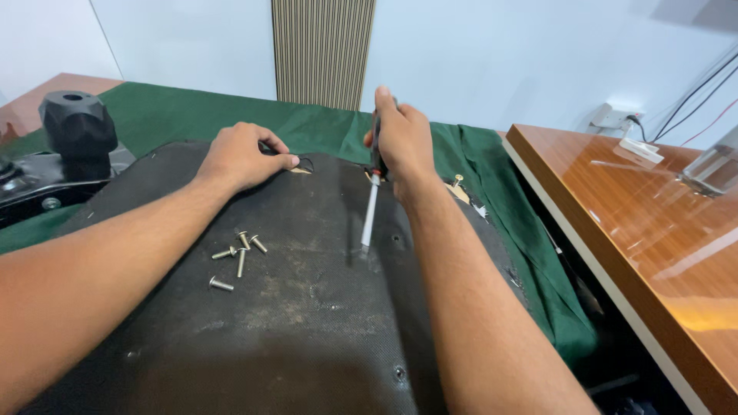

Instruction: The person uses a screwdriver to tighten screws into a black upholstered chair seat. They repeatedly pick up screws from the seat surface and drive them into pre-drilled holes, securing the fabric to the frame.

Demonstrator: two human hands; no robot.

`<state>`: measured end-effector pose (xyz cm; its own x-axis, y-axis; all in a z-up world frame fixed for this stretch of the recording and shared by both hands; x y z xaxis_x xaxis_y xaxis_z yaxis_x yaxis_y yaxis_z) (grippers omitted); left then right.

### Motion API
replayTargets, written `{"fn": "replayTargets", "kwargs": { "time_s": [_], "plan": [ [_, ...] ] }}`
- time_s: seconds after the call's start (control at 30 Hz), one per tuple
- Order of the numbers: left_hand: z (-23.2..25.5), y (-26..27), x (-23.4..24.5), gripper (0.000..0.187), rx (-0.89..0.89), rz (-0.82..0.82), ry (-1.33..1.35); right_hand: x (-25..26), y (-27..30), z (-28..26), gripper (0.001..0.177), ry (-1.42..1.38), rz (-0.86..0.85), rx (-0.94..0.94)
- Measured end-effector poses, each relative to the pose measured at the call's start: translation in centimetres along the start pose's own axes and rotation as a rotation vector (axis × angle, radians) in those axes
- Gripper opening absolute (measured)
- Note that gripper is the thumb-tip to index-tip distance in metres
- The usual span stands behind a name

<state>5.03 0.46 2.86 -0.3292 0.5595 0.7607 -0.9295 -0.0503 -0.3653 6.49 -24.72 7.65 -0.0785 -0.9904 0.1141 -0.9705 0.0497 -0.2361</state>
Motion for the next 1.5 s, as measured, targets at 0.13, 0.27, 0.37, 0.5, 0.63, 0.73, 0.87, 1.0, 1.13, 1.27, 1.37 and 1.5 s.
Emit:
{"fn": "replayTargets", "kwargs": {
  "time_s": [0.13, 0.27, 0.37, 0.5, 0.63, 0.73, 0.87, 1.0, 1.13, 1.27, 1.37, 1.5],
  "plan": [
    [0.4, -0.8, -0.2, 0.038, -0.089, -0.031, 0.008, -1.3, -2.1, -0.5, 0.049, -0.073, -0.016, 0.055],
    [0.5, -0.6, -0.3, 0.041, -0.135, 0.012, 0.056, -1.8, -3.9, -1.0, 0.039, -0.085, -0.018, 0.092],
    [-0.1, -0.7, -0.2, 0.038, -0.096, 0.017, 0.083, -2.4, -4.5, -1.8, 0.029, -0.033, -0.006, 0.167],
    [-0.3, -1.2, -0.6, 0.034, -0.085, 0.001, 0.045, -3.0, -5.3, -3.2, 0.028, 0.129, 0.119, 0.353],
    [-0.5, -1.7, -0.9, 0.031, -0.095, -0.002, 0.079, -4.5, -6.4, -4.3, 0.025, 0.114, 0.104, 0.566],
    [-0.6, -1.8, -1.0, 0.029, -0.135, -0.013, 0.104, -5.6, -6.2, -4.8, 0.02, 0.119, 0.091, 0.826],
    [-0.5, -1.8, -1.2, 0.028, -0.127, -0.028, 0.1, -6.2, -5.9, -4.7, 0.016, 0.217, 0.106, 0.943],
    [-0.3, -1.8, -1.0, 0.028, -0.121, -0.03, 0.124, -6.3, -5.4, -5.0, 0.019, 0.2, 0.095, 0.904],
    [-0.5, -1.7, -1.0, 0.032, -0.069, -0.027, 0.099, -6.5, -4.0, -5.4, 0.026, 0.204, 0.081, 0.881],
    [-0.5, -1.8, -1.0, 0.037, -0.071, -0.024, 0.056, -7.1, -2.9, -5.7, 0.027, 0.193, 0.026, 0.861],
    [-0.4, -1.7, -1.0, 0.037, -0.057, -0.028, 0.061, -7.0, -1.6, -6.6, 0.031, 0.194, 0.066, 1.006],
    [-0.1, -1.3, -0.7, 0.032, -0.095, -0.033, 0.136, -7.3, -1.3, -6.9, 0.035, 0.291, 0.061, 0.932]
  ]
}}
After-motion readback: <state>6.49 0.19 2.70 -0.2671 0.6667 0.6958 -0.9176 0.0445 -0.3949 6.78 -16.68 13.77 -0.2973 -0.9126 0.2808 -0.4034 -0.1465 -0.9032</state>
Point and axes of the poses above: each hand's wrist, its own y-axis away from the middle knuckle, its own x-axis out of the back of the hand, z = x × y, the point moved 6 cm from there along -y, towards the middle knuckle, and after that the axes turned 3 degrees about -x, right-handed, at the moved point
